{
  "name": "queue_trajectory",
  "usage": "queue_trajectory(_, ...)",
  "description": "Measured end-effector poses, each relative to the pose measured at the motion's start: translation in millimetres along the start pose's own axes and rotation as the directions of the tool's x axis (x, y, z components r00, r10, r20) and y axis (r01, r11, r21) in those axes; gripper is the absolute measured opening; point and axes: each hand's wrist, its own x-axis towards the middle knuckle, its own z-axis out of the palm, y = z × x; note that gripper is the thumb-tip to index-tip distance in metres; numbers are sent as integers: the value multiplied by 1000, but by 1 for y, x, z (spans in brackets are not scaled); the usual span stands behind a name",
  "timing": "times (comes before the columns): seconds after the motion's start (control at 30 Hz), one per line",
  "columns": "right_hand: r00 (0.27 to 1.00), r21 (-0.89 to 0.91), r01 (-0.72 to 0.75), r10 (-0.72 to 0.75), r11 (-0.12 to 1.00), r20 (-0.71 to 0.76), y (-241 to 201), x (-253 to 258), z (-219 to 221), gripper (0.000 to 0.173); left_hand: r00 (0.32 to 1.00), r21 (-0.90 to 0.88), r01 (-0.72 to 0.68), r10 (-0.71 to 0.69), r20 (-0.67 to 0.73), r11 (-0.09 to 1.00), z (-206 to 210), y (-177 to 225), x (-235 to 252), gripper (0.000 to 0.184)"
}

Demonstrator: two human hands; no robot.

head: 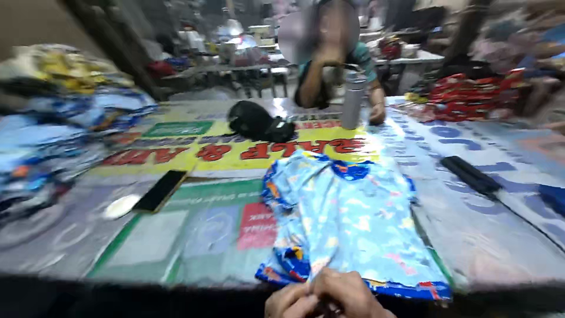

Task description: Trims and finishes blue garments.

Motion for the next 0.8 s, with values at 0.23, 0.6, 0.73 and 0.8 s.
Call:
queue_trajectory(0.23,976,464,-192,219,865,-4,12,0,-10,11,999,2,9,-9,43,1000,13,-24,2,25)
queue_trajectory(0.6,993,541,-112,120,834,20,19,-1,-10,13,994,119,-29,16,104,992,10,-20,6,16)
queue_trajectory(0.73,999,369,-33,17,929,48,7,-3,-15,9,987,235,-121,93,129,965,4,-21,6,13)
queue_trajectory(0.8,997,249,2,-21,968,73,-3,-6,-14,8,982,321,-178,146,121,930,3,-22,3,15)
